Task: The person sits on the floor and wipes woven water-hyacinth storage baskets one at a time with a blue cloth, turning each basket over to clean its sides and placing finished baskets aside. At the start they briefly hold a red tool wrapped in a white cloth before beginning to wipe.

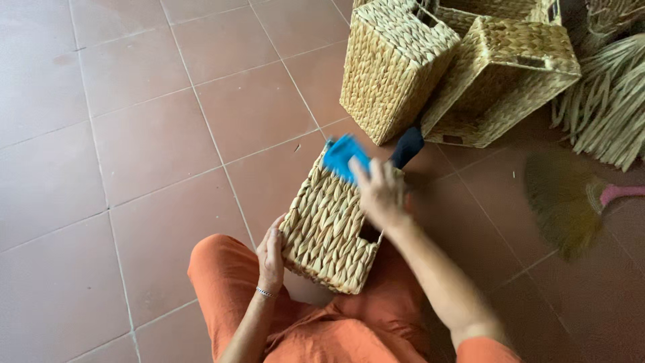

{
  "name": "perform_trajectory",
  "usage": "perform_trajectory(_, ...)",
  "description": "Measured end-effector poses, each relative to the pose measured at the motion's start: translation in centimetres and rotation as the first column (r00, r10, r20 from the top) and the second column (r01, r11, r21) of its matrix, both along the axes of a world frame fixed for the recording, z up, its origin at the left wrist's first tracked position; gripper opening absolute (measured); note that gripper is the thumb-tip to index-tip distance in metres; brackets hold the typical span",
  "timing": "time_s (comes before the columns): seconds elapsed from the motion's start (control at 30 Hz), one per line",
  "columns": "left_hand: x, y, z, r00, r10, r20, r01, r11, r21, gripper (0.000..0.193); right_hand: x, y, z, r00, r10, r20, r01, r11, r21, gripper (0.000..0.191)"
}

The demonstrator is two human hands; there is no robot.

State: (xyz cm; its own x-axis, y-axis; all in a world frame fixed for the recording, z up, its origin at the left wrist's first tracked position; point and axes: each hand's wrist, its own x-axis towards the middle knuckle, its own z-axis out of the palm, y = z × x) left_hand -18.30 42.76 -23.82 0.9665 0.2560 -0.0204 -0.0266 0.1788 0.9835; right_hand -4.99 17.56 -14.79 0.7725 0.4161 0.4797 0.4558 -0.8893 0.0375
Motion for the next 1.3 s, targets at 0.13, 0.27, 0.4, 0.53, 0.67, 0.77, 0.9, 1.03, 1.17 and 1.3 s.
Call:
perform_trajectory(0.13, 0.3, 0.1, -0.1, 0.994, 0.033, -0.100, -0.031, 0.999, 0.023, 0.050, 3.6, -0.7, -0.5, 0.980, -0.201, 0.012, 0.200, 0.979, 0.036, 0.046)
perform_trajectory(0.27, 0.7, 0.7, -0.9, 0.999, 0.033, 0.004, -0.033, 0.999, 0.001, 0.049, -3.5, 4.1, 0.2, 0.993, -0.022, 0.112, 0.020, 1.000, 0.021, 0.039)
perform_trajectory(0.4, 0.9, 1.2, -1.8, 0.996, 0.028, 0.079, -0.031, 0.999, 0.036, 0.048, -14.3, 7.0, 1.8, 0.950, 0.307, 0.064, -0.309, 0.951, 0.028, 0.054)
perform_trajectory(0.53, 0.4, 1.0, -1.9, 0.999, -0.024, 0.036, 0.029, 0.990, -0.141, 0.049, -15.1, 5.6, 1.7, 0.903, 0.429, 0.021, -0.430, 0.902, 0.039, 0.052)
perform_trajectory(0.67, -0.5, 0.7, -1.0, 0.995, 0.047, -0.090, -0.044, 0.999, 0.026, 0.053, -4.9, 2.9, -0.5, 0.982, 0.184, 0.050, -0.187, 0.981, 0.057, 0.046)
perform_trajectory(0.77, -0.5, 0.5, -0.3, 1.000, 0.008, -0.003, -0.008, 1.000, 0.014, 0.052, 2.1, -0.5, -1.4, 0.999, -0.013, -0.031, 0.016, 0.994, 0.108, 0.043)
perform_trajectory(0.9, -0.4, 0.6, -0.3, 0.998, 0.059, -0.015, -0.058, 0.997, 0.054, 0.052, 3.7, -1.1, -0.9, 0.932, -0.248, -0.264, 0.275, 0.959, 0.071, 0.044)
perform_trajectory(1.03, -0.3, 1.0, -0.9, 0.994, 0.106, -0.034, -0.102, 0.991, 0.086, 0.054, -4.2, 4.1, 0.1, 0.999, -0.046, -0.017, 0.046, 0.998, 0.031, 0.054)
perform_trajectory(1.17, -0.2, 1.1, -1.1, 0.995, 0.094, -0.014, -0.094, 0.996, 0.004, 0.049, -15.1, 6.0, 1.6, 0.952, 0.307, 0.000, -0.307, 0.951, 0.026, 0.052)
perform_trajectory(1.3, -0.7, 1.1, -0.7, 0.998, 0.064, -0.023, -0.064, 0.998, 0.013, 0.050, -15.2, 5.0, 2.4, 0.906, 0.421, 0.029, -0.420, 0.894, 0.158, 0.047)
